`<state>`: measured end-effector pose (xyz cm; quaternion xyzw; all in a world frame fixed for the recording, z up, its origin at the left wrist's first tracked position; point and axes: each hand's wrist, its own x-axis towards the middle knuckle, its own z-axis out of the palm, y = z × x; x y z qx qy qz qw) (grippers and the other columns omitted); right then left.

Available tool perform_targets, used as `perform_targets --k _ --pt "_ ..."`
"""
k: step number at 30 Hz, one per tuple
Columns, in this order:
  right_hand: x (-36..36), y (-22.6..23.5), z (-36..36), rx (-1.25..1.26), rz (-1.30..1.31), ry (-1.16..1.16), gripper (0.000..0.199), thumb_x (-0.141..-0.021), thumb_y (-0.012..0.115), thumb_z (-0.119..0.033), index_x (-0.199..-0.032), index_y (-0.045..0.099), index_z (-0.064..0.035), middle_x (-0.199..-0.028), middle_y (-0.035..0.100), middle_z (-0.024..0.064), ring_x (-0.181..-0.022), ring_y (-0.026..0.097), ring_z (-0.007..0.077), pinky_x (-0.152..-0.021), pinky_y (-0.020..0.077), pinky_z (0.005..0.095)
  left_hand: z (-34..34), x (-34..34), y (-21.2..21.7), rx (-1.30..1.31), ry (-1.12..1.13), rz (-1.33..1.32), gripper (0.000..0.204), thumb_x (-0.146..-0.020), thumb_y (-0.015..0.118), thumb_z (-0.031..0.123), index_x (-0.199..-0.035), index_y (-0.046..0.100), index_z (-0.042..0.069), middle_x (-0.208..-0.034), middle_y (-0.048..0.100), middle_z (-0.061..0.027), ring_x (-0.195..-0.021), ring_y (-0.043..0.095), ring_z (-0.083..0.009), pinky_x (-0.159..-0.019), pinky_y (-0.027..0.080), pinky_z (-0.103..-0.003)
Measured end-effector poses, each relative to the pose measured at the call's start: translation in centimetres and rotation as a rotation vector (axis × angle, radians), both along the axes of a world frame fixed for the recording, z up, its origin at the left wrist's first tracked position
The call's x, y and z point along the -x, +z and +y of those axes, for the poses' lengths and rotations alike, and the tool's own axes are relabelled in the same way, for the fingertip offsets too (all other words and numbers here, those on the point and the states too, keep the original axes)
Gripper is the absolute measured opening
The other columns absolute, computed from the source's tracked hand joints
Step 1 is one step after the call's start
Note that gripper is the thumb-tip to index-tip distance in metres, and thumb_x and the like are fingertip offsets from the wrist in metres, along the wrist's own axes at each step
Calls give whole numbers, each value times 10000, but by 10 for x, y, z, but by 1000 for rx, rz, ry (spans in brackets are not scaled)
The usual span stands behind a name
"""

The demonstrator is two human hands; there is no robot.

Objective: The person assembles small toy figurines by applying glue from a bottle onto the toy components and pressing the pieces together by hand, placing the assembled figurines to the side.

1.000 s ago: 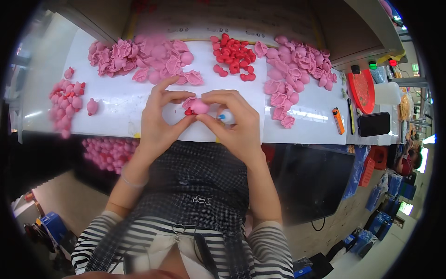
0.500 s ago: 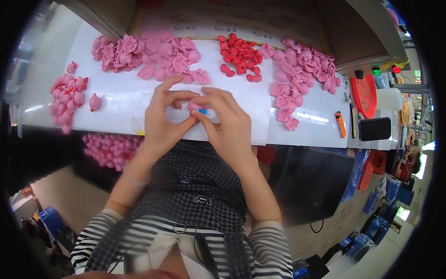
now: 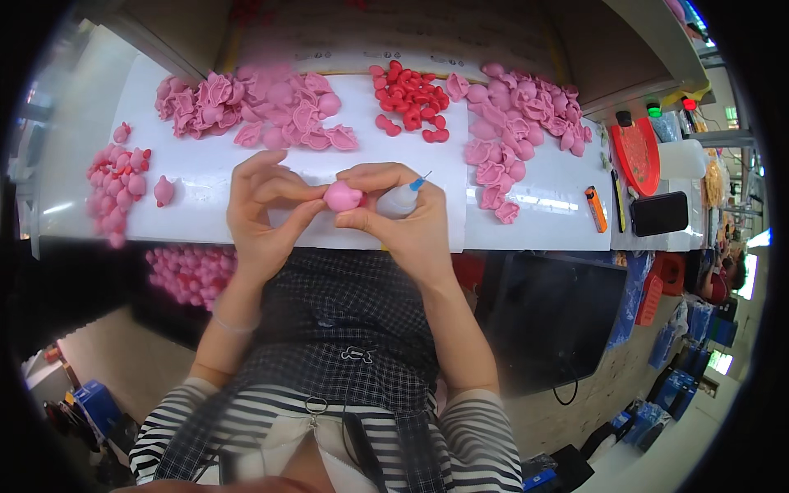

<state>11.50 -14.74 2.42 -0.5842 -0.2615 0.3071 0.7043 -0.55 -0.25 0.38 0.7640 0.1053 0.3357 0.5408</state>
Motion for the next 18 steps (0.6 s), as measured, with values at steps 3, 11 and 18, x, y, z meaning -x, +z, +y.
perform_targets --k 3,11,18 --pt "10 1 6 -109 32 -8 299 -750 822 13 -991 646 -6 -1151 667 185 -938 620 155 -774 496 246 1 3 -1 -67 53 -28 574 -745 789 -85 -1254 529 -37 -981 672 -51 -888 615 -126 -844 483 -274" --pt "14 -4 6 -167 72 -54 227 -811 784 1 -973 627 -14 -1148 651 228 -881 634 146 -739 511 238 -3 3 -5 -45 82 -104 514 -762 767 -111 -1209 528 -31 -981 675 -72 -862 623 -140 -858 485 -276" --pt "10 -12 8 -25 -342 -101 280 -779 806 23 -970 602 1 -1117 681 160 -828 624 106 -712 501 207 -7 -10 11 -299 63 77 405 -699 749 -62 -1076 637 34 -972 655 -95 -894 614 -223 -845 481 -319"
